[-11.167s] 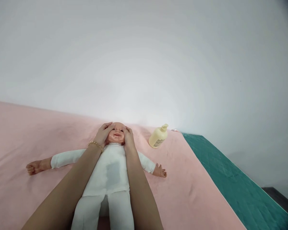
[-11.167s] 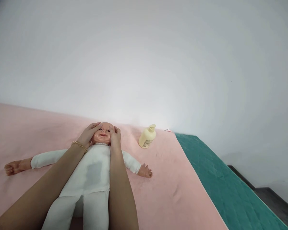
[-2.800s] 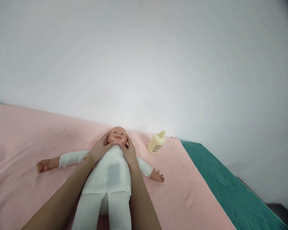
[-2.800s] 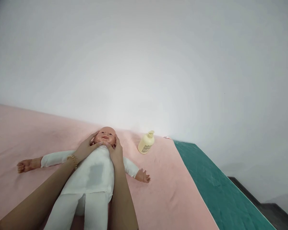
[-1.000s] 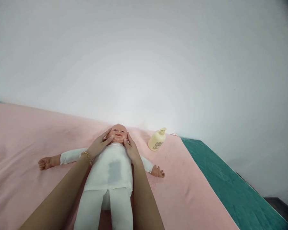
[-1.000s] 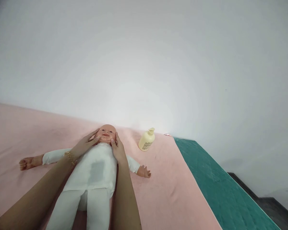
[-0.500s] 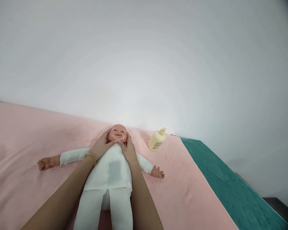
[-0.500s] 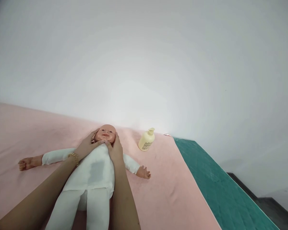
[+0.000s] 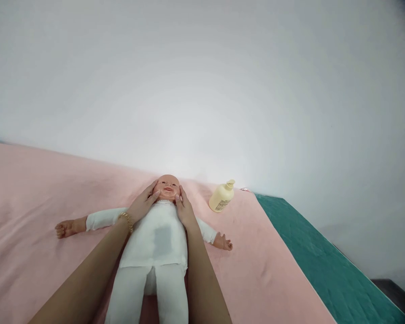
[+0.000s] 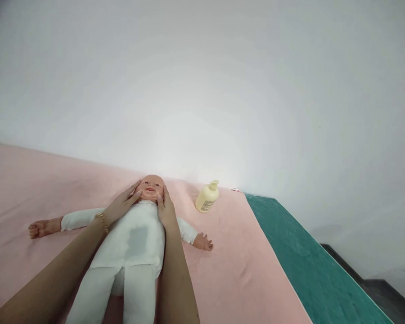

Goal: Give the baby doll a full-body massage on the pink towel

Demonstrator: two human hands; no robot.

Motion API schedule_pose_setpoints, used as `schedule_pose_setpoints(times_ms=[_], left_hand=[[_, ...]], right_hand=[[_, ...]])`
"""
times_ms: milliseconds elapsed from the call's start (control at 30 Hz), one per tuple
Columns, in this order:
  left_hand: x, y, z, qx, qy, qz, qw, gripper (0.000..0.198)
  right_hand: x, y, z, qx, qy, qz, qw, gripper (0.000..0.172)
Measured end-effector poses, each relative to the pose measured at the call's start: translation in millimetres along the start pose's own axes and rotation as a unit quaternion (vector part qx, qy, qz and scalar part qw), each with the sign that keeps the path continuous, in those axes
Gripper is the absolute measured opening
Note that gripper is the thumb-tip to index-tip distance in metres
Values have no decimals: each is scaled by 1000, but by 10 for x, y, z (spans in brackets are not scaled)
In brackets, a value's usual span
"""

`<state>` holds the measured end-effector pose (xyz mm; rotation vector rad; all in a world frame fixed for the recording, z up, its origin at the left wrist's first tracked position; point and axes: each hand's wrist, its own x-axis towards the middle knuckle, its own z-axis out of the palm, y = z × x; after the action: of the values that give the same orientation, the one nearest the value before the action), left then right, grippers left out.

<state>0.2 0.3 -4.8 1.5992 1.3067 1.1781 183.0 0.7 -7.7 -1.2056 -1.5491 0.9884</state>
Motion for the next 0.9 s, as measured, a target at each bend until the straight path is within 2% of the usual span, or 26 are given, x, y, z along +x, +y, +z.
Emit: schedule_pose_setpoints(times_ms=[200, 500, 667, 900], left_hand=[[-21, -25, 46, -48, -1, -17, 999, 91], [-4, -51, 88, -49, 17, -26, 998, 93], [10, -55, 115, -22, 32, 5, 999, 85], [16, -70, 83, 4, 27, 0, 1000, 82]], right_hand=[[-15, -24, 18, -12, 3, 12, 1000, 80], [-32, -60, 60, -21, 11, 8, 1000, 83], [-36, -73, 70, -17, 28, 9, 999, 79], [3, 13, 61, -10, 22, 2, 1000, 78]])
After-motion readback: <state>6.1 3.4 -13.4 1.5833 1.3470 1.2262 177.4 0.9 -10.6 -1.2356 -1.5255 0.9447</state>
